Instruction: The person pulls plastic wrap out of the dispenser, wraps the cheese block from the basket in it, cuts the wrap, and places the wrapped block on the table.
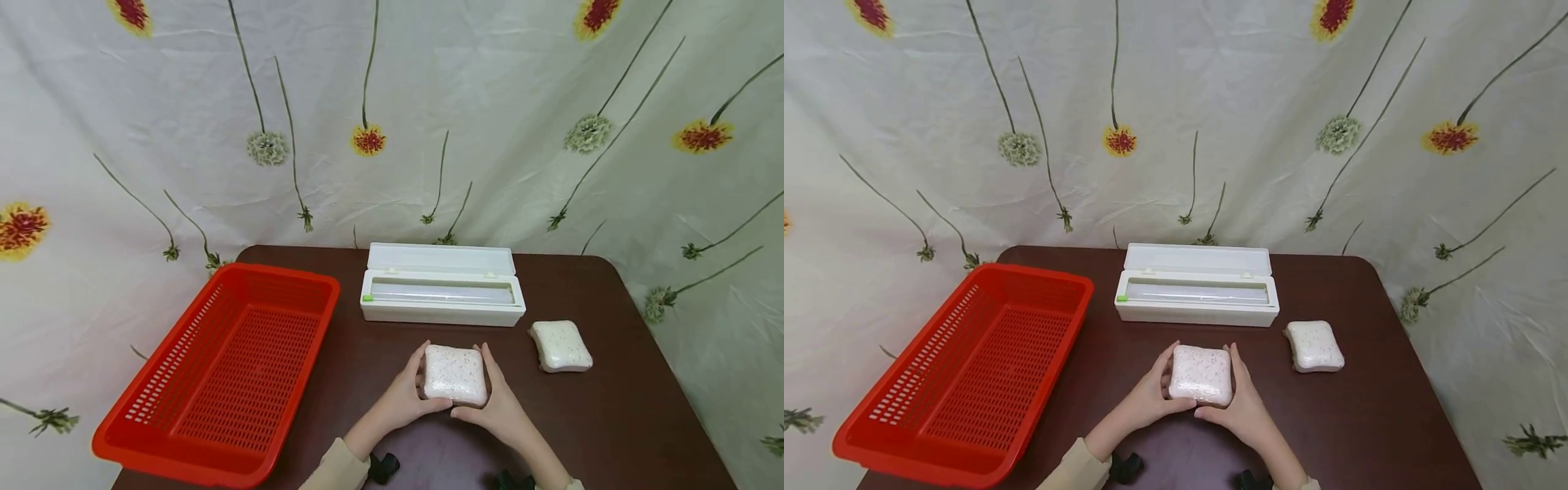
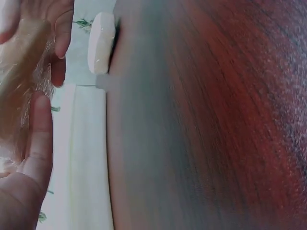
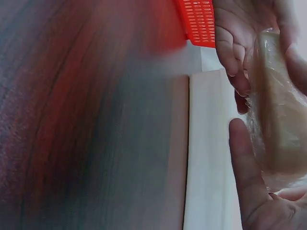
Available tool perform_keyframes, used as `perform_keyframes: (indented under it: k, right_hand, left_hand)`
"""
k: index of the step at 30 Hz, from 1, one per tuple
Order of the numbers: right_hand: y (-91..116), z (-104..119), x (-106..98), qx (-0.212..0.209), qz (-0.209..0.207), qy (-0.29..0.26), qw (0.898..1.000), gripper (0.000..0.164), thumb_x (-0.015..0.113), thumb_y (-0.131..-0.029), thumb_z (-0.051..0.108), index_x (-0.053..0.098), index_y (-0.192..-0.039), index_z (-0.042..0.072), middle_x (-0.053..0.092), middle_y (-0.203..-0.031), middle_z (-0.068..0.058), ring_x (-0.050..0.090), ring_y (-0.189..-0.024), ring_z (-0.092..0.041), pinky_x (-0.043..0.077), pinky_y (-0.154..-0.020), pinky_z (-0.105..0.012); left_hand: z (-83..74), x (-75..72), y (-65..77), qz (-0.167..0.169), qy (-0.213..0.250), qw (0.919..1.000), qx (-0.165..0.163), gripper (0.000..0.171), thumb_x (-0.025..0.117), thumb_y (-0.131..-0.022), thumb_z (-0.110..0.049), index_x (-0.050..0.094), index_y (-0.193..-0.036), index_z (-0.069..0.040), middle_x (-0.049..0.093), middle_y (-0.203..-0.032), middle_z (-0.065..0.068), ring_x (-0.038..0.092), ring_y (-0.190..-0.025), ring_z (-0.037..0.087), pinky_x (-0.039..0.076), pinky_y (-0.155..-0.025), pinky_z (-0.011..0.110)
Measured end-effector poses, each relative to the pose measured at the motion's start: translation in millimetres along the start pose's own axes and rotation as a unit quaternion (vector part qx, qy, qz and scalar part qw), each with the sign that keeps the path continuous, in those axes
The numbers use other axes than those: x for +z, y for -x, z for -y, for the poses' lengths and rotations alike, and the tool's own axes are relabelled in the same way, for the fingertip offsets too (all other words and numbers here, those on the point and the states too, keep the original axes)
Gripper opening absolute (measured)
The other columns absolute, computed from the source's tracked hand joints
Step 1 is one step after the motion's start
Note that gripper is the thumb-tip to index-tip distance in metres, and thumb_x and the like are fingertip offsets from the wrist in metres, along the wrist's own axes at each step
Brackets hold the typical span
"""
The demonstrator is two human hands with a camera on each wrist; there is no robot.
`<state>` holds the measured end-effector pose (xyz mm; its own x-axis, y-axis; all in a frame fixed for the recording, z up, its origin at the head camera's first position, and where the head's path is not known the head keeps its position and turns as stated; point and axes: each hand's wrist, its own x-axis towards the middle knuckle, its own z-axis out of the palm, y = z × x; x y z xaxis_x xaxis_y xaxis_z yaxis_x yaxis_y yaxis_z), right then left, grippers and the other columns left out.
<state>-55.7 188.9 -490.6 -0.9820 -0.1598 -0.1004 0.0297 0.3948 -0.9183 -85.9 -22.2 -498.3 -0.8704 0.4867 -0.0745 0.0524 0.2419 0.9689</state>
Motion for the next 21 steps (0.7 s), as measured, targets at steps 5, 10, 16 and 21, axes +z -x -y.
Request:
perform_keyframes:
  k: [5, 10, 16, 21]
  right_hand:
    - [9, -2, -6, 0.003, -0.041, 0.009, 0.999, 0.119, 0.093, -0.064, 0.024, 0.019, -0.157, 0.011, 0.032, -0.159, -0.008, 0.038, -0.136, -0.027, 0.040, -0.105, -0.041]
    - [20, -3, -17, 0.023, -0.065, 0.004, 0.998, 0.106, 0.094, -0.061, 0.019, 0.035, -0.149, 0.018, 0.046, -0.150, -0.006, 0.048, -0.120, -0.021, 0.044, -0.094, -0.031]
    - [34, -16, -49, 0.043, -0.116, 0.053, 0.991, 0.099, 0.093, -0.063, 0.018, 0.040, -0.146, 0.017, 0.048, -0.147, -0.013, 0.049, -0.115, -0.025, 0.044, -0.089, -0.032]
    - [50, -39, -87, 0.091, -0.132, 0.105, 0.981, 0.100, 0.091, -0.066, 0.022, 0.034, -0.148, 0.009, 0.039, -0.148, -0.025, 0.050, -0.118, -0.036, 0.046, -0.091, -0.039]
  left_hand:
    - [-5.5, 7.0, 3.8, 0.027, -0.021, 0.9993, 0.017, 0.115, 0.084, -0.079, -0.024, 0.003, -0.158, -0.007, 0.045, -0.140, 0.015, 0.060, -0.104, 0.012, 0.053, -0.079, 0.021]
    - [-10.4, 10.8, 13.4, 0.035, -0.063, 0.9968, 0.033, 0.120, 0.087, -0.075, -0.025, 0.004, -0.159, -0.008, 0.043, -0.143, 0.013, 0.057, -0.114, 0.019, 0.054, -0.090, 0.028]
    - [-16.5, 12.7, 16.4, 0.027, -0.101, 0.9937, 0.041, 0.117, 0.085, -0.077, -0.035, 0.006, -0.159, -0.014, 0.035, -0.153, 0.014, 0.047, -0.133, 0.029, 0.047, -0.104, 0.041]
    - [-18.5, 10.5, 14.7, 0.008, -0.130, 0.9907, 0.039, 0.107, 0.080, -0.082, -0.038, 0.010, -0.159, -0.014, 0.034, -0.154, 0.013, 0.044, -0.135, 0.029, 0.044, -0.106, 0.044]
